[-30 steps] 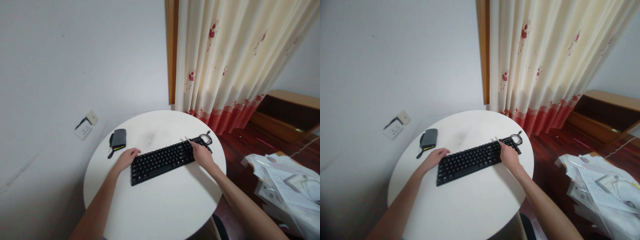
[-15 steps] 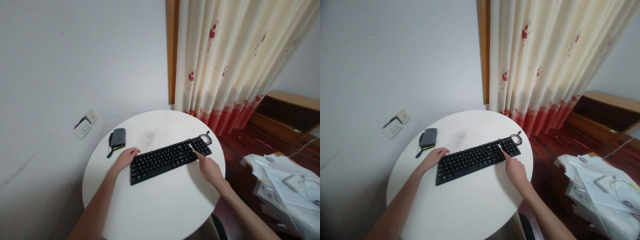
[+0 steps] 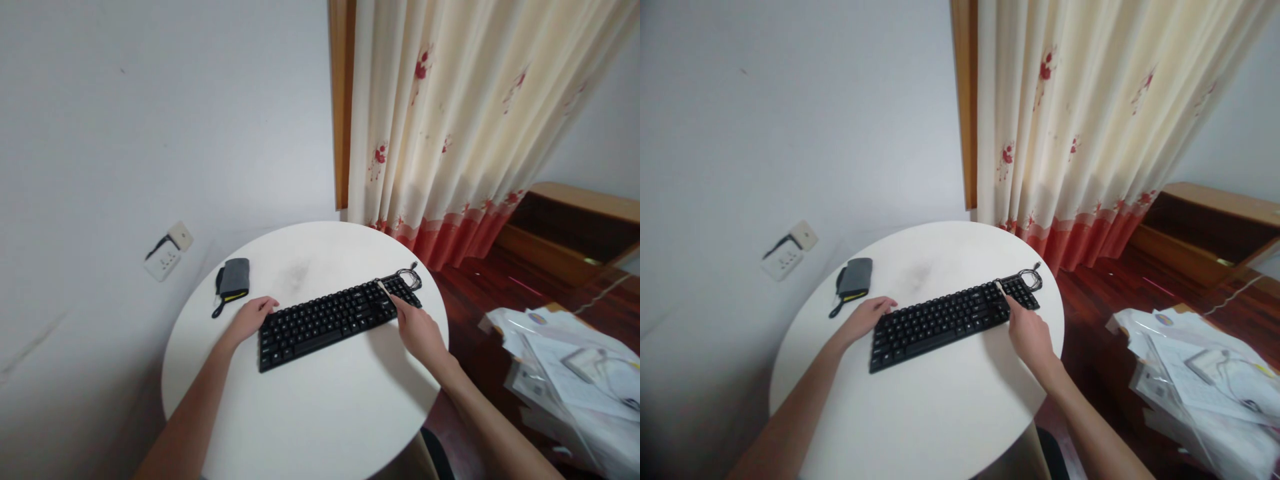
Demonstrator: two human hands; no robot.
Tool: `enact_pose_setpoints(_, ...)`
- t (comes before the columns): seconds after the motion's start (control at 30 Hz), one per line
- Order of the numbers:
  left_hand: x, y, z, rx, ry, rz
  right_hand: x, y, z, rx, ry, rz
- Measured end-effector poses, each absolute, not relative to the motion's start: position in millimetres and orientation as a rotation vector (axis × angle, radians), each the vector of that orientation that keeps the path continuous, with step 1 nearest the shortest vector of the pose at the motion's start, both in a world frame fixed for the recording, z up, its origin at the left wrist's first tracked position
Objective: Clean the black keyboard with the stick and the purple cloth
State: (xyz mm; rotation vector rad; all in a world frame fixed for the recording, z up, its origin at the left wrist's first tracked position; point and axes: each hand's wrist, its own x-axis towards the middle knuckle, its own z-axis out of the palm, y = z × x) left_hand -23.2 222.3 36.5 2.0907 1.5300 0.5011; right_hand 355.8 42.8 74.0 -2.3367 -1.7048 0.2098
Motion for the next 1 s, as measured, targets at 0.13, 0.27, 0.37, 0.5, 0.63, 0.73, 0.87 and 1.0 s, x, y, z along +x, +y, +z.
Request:
enact_pose_setpoints(0.13,-22,222,37,2.079,1.529,0.502,351,73,74,-2.319,-1.717,0.198)
enact_pose_setpoints(0.27,-22,221,37,2.064,1.527,0.517,349,90,69,-2.342,-1.769,0.204)
enact_pose_setpoints(0.37,-23,221,36,2.069,1.532,0.519,350,88,65,-2.367,-1.786,0.193)
enact_pose_setpoints(0.5,-23,223,35,2.089,1.529,0.530,354,71,62,-2.345,-1.804,0.210)
enact_pose_setpoints(0.63,-24,224,34,2.092,1.520,0.536,358,49,58,-2.354,-1.813,0.247)
enact_pose_setpoints(0.73,-25,224,33,2.097,1.512,0.536,360,35,54,-2.383,-1.820,0.235)
enact_pose_setpoints(0.87,-25,225,33,2.106,1.520,0.523,363,24,57,-2.407,-1.816,0.269)
enact_pose_setpoints(1.0,-24,224,35,2.095,1.523,0.511,365,30,71,-2.350,-1.726,0.240)
